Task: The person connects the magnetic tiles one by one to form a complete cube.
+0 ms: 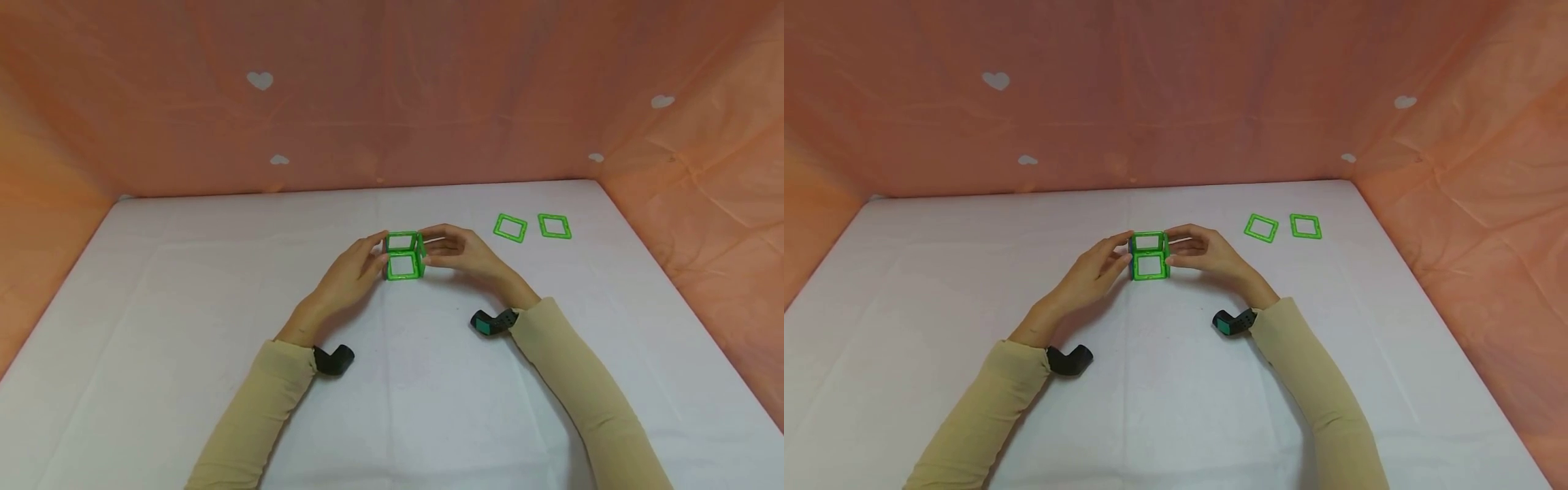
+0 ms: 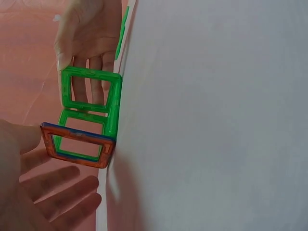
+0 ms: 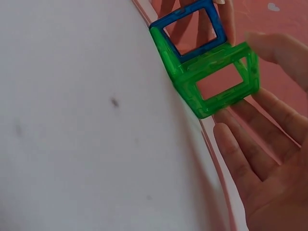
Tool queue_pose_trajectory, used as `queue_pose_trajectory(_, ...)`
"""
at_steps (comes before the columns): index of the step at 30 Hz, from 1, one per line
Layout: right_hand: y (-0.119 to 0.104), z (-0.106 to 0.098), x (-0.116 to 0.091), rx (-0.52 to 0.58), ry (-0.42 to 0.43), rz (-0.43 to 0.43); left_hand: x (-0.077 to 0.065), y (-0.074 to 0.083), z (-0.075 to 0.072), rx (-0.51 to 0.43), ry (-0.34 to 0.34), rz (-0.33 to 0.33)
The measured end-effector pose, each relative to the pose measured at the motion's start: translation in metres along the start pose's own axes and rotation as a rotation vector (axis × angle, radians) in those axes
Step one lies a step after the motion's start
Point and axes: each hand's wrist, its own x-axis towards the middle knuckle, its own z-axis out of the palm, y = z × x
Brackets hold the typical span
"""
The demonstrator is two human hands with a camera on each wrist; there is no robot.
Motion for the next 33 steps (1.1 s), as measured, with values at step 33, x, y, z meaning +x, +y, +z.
queue_pose_trajectory(33,0.0031,0.0066,-0.0025,-0.073,0.024,-0.004,0.0058,-0.0031,0.0021,-0.157,0.002,-0.007)
